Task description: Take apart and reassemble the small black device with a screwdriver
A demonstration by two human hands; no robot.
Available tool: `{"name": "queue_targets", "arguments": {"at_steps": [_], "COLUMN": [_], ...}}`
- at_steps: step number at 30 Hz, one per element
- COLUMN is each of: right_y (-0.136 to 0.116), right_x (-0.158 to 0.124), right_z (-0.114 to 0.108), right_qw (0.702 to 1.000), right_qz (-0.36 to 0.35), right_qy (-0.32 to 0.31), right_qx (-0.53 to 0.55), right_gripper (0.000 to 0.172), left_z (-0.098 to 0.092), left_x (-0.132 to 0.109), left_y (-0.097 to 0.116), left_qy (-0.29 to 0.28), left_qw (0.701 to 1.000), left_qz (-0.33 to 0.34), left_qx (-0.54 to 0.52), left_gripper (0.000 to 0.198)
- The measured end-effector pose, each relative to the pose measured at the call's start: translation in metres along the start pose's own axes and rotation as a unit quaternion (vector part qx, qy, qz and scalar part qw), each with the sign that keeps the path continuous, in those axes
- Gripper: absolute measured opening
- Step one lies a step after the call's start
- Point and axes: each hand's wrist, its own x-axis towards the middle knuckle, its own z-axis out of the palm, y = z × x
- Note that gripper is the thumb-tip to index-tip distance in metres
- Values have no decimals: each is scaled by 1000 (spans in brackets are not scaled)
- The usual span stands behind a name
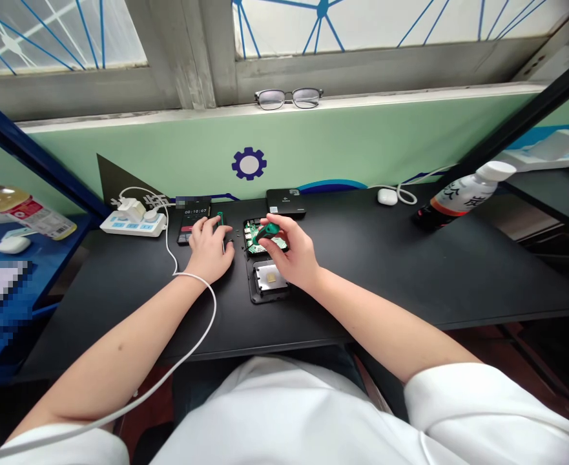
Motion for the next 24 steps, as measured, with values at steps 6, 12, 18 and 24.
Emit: {"name": "queue_targets", "arguments": {"at_steps": [6, 12, 18, 24], "right_y": [2, 4, 4, 2], "right_x": [-1, -1, 4, 5], "right_z": [1, 0, -6, -5], "right_qw": [998, 1000, 997, 993], "right_qz": [-27, -12, 23, 40], "right_qy": [-26, -5, 68, 96], "right_qx": [-44, -26, 31, 52], "right_gripper": [36, 38, 42, 45], "left_z": [3, 3, 0, -2], "left_x": [1, -2, -3, -2], "left_y": [-1, -2, -4, -4], "left_qy": [-26, -34, -8, 40], "left_qw": [1000, 998, 988, 980], "left_qz": [-5, 49, 140, 175], "left_qx": [-1, -4, -69, -88], "left_gripper": [32, 28, 23, 12]}}
